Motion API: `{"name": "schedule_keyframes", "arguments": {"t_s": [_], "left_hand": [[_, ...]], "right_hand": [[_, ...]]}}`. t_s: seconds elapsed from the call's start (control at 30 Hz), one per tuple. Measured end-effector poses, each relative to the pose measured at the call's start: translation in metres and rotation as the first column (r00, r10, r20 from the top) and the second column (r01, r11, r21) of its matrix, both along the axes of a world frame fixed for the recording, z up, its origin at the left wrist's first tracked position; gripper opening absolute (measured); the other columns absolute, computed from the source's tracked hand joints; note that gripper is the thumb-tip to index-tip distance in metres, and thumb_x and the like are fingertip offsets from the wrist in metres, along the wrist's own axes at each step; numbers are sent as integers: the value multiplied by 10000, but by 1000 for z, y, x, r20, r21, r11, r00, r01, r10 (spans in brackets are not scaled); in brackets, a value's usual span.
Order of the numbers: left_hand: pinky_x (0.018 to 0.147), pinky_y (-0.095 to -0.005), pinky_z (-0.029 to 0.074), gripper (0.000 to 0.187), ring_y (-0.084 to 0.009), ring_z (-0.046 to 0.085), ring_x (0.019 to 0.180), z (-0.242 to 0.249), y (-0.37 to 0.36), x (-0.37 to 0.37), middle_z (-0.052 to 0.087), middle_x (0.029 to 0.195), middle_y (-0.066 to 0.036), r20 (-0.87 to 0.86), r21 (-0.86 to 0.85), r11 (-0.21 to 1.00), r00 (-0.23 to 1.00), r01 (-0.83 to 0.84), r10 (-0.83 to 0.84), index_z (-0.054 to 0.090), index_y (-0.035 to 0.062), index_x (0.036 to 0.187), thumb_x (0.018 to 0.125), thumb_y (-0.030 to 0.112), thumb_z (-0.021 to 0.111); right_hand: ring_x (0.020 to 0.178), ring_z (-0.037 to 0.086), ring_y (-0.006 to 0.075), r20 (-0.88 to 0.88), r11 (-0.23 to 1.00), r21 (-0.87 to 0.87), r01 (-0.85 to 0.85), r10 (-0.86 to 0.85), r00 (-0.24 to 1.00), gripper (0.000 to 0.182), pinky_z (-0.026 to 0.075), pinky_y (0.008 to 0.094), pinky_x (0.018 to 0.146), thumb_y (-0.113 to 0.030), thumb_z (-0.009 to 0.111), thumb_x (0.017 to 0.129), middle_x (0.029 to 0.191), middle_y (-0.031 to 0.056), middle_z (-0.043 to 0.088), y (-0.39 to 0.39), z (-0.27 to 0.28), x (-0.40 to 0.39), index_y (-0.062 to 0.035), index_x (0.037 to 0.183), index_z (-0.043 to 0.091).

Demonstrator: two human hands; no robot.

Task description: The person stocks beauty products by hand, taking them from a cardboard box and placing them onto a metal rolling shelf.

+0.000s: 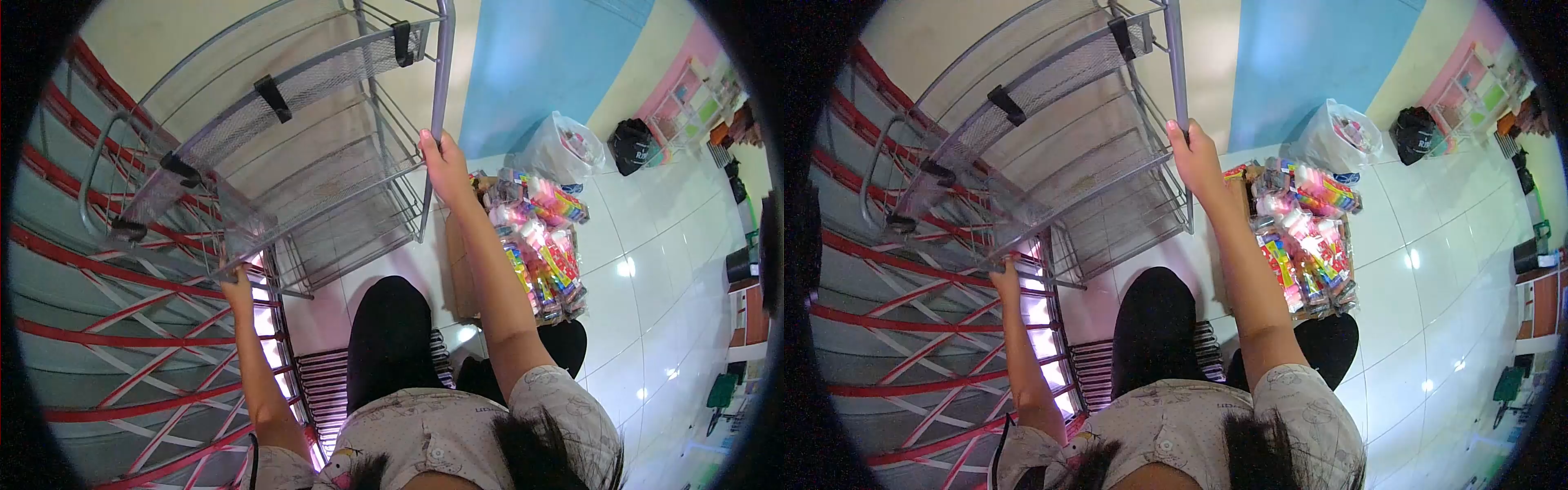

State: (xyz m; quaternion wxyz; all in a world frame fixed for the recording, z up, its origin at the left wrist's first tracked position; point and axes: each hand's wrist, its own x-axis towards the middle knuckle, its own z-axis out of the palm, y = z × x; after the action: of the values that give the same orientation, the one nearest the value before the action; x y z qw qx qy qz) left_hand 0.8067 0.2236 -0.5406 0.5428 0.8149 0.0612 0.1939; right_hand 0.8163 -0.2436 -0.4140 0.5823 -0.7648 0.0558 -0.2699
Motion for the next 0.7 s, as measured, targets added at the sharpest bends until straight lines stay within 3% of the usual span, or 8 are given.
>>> {"name": "schedule_keyframes", "arguments": {"t_s": [0.1, 0.17, 0.3, 0.4, 0.5, 0.6, 0.67, 0.7], "left_hand": [[750, -308, 507, 210, -217, 664, 835, -11, 19, 46, 683, 930, -124, -53, 92, 995, 998, 40, -36, 600, -72, 1047, 900, 51, 514], [677, -313, 526, 223, -223, 691, 777, -17, 21, 70, 665, 901, -128, 23, -99, 989, 994, 112, -111, 586, -98, 1043, 863, -5, 492], [614, -294, 532, 161, -208, 690, 722, -9, 7, 88, 677, 914, -141, 110, -222, 969, 991, 105, -82, 590, -90, 966, 890, -12, 471], [579, -277, 523, 156, -181, 666, 670, -3, 13, 103, 688, 878, -138, -4, -114, 986, 992, 123, -125, 592, -70, 975, 904, -5, 469], [572, -275, 540, 166, -187, 670, 725, -4, 18, 118, 692, 883, -141, -86, -65, 986, 984, 153, -158, 596, -45, 1037, 933, 33, 493], [716, -334, 556, 248, -250, 662, 891, -21, 35, 138, 665, 1024, -194, -239, -76, 989, 961, 124, -138, 573, -52, 1111, 925, 112, 557], [799, -367, 520, 303, -284, 635, 945, -17, 15, 116, 626, 1119, -212, 14, 228, 970, 996, -84, 82, 543, -52, 1123, 890, 129, 612], [848, -391, 492, 367, -310, 600, 1002, -22, -1, 101, 586, 1178, -222, 132, 235, 957, 981, -172, 144, 515, -52, 1157, 871, 143, 640]], "right_hand": [[630, 489, 153, -39, 1000, -14, -2, 2, 999, 398, 422, 313, 605, -382, 526, 975, 670, 78, 544, -2, -1, -9, -1, 867, 558], [637, 486, 151, 26, 999, 11, -53, 52, 998, 394, 421, 313, 606, -377, 529, 975, 676, 73, 542, -5, -6, -7, 2, 867, 550], [647, 473, 144, 34, 986, 9, -165, 164, 986, 382, 419, 308, 609, -359, 539, 973, 682, 62, 537, -14, -12, -9, 8, 870, 543], [644, 462, 141, 41, 993, -9, -121, 121, 992, 386, 419, 307, 614, -356, 543, 972, 683, 58, 531, -8, -11, -12, 12, 854, 539], [824, 554, 106, -105, 988, 11, -153, 154, 983, 361, 455, 268, 779, -349, 520, 991, 865, 26, 620, -10, -7, -15, 2, 1003, 605], [894, 578, 121, -81, 979, 54, -197, 201, 976, 369, 460, 270, 825, -336, 522, 991, 949, 44, 641, -15, -9, -17, 13, 1074, 608], [915, 594, 152, 24, 989, 53, -140, 139, 990, 359, 469, 298, 823, -330, 540, 979, 952, 83, 651, -19, -8, -31, 12, 1055, 617], [926, 602, 167, 79, 993, 52, -108, 104, 991, 355, 474, 312, 821, -328, 549, 973, 953, 103, 655, -22, -5, -43, 12, 1045, 622]]}}
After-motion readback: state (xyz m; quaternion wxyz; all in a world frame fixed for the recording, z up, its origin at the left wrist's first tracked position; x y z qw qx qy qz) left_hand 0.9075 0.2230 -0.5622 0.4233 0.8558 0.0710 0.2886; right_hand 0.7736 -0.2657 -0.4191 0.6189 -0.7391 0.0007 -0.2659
